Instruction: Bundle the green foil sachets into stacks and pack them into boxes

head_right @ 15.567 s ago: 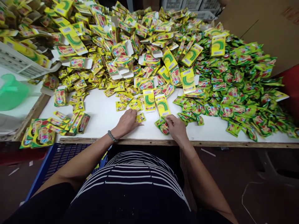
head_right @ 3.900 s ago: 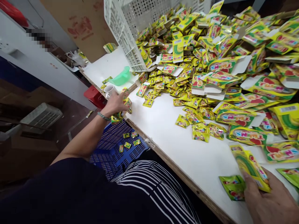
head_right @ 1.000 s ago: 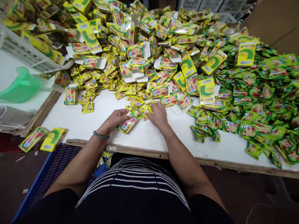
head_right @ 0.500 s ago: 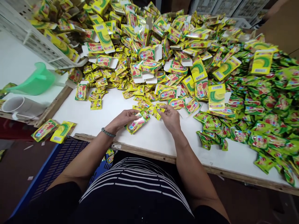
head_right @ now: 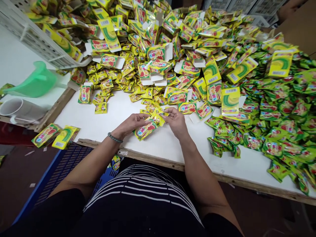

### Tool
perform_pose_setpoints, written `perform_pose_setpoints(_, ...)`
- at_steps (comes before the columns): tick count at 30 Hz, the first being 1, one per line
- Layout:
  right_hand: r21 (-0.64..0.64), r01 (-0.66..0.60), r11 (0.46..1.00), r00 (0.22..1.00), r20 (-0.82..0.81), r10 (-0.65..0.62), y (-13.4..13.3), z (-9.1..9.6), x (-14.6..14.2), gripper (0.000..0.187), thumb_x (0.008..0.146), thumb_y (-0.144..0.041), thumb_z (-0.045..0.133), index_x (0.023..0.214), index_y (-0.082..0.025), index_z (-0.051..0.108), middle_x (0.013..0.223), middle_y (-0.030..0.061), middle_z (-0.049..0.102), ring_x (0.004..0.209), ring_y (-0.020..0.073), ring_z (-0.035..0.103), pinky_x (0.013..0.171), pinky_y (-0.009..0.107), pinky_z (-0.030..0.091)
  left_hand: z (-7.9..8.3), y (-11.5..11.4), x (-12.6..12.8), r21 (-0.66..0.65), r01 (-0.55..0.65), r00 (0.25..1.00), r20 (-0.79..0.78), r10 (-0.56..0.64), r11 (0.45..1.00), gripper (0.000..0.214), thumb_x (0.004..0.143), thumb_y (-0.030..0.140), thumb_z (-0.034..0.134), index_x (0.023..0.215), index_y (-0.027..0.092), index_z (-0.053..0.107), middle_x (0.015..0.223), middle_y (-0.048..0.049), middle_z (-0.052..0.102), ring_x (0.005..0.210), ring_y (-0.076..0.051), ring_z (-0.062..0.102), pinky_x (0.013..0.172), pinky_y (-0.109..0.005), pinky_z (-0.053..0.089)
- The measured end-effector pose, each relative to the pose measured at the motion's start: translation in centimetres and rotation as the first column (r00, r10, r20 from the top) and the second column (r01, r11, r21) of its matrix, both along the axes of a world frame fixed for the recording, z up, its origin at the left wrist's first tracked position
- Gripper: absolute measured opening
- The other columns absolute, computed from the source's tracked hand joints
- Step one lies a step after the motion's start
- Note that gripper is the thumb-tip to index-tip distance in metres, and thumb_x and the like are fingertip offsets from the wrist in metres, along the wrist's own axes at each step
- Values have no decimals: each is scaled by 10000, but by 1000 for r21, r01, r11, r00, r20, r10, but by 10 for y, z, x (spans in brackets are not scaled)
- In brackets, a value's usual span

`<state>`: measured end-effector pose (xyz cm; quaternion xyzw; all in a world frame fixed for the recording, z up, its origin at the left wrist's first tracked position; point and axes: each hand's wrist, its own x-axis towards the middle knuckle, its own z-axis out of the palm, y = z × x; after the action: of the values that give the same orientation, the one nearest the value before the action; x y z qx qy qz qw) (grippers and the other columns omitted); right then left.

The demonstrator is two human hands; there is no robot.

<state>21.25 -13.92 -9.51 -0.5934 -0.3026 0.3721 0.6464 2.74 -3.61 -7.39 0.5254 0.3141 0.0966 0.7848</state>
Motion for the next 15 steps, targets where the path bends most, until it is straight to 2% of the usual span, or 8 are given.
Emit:
perform_pose_setpoints(6, 69, 174, 982, 960, 209, -185, 2, 1, -22, 345, 649, -449, 814, 775, -212, 598, 662, -40, 579, 601, 120, 552, 595, 290, 506, 1, -2, 2, -45, 38, 997, 72, -34, 998, 467, 682, 214, 815, 1116, 105, 682, 868, -51, 734, 735, -106, 651, 737, -252, 500)
perform_pose_setpoints(9, 73, 100, 992, 967, 228, -114, -2, 1, -24, 372, 655, -455, 810, 842, -223, 587, 701, -36, 593, 650, 139, 586, 632, 312, 529, 3, -3, 2, -47, 38, 995, 93, -33, 998, 450, 658, 225, 835, 1070, 101, 704, 922, -60, 740, 770, -103, 652, 769, -245, 498)
perform_pose_setpoints(12, 48, 32, 998, 968, 249, -43, -5, 1, -23, 418, 641, -441, 822, 900, -226, 572, 729, -38, 596, 664, 142, 596, 627, 310, 534, 8, -4, 2, -54, 88, 992, 94, -82, 995, 417, 651, 265, 846, 1010, 97, 716, 866, -48, 737, 760, -103, 649, 752, -233, 495)
perform_pose_setpoints(15, 63, 132, 989, 918, 368, -147, -4, 1, -25, 355, 681, -415, 796, 878, -221, 574, 720, -42, 586, 633, 128, 569, 616, 299, 527, 11, -5, 3, -58, 137, 986, 102, -130, 989, 377, 637, 291, 858, 919, 87, 714, 802, -41, 726, 713, -100, 634, 688, -217, 484)
